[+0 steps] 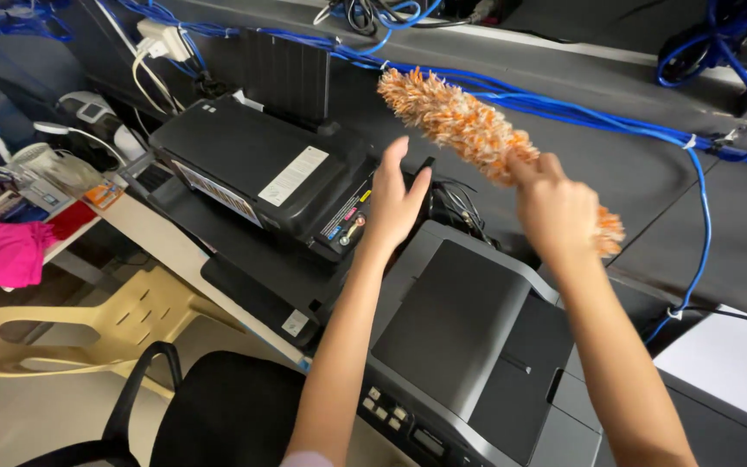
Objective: The person uses a fluffy duster to clean the surfaces of several printers and a computer desk. They wipe the tops, sides, and open scanner lids of the machines, moving from one device to another on the desk.
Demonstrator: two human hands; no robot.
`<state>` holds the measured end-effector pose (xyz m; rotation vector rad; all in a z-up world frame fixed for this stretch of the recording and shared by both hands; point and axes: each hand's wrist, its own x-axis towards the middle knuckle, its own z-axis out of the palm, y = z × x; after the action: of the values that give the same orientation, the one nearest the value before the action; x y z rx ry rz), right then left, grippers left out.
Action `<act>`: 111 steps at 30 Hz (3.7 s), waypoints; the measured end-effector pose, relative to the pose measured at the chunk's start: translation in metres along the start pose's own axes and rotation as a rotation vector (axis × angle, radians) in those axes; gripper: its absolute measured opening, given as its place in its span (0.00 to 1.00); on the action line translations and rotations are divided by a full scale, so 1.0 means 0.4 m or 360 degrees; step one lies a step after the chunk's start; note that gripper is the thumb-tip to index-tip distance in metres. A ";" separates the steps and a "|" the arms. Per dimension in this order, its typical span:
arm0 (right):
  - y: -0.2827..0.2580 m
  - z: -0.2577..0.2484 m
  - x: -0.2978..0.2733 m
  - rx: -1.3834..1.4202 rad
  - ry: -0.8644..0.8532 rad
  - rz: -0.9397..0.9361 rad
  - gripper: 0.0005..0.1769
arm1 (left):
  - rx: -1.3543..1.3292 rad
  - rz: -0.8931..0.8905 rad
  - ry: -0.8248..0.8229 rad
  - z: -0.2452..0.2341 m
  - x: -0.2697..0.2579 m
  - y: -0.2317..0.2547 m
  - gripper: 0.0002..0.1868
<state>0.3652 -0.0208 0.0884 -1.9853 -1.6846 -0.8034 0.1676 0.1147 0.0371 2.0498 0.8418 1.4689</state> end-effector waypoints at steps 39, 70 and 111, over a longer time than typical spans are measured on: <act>0.080 0.126 -0.177 -0.0187 -0.0908 -0.0370 0.09 | 0.0719 -0.0257 -0.0132 -0.297 -0.022 0.029 0.26; -0.168 0.070 0.068 0.1288 -0.0245 -0.0725 0.22 | 0.0894 -0.0165 0.0294 -0.383 -0.231 -0.024 0.39; -0.597 0.230 0.339 0.0260 -0.0526 -0.0417 0.12 | 0.0550 0.0002 0.0451 -0.689 0.002 -0.399 0.43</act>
<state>0.1592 0.1826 0.0964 -1.8866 -2.1569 -0.4153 -0.1266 0.2343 0.0132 2.1043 1.2849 1.7418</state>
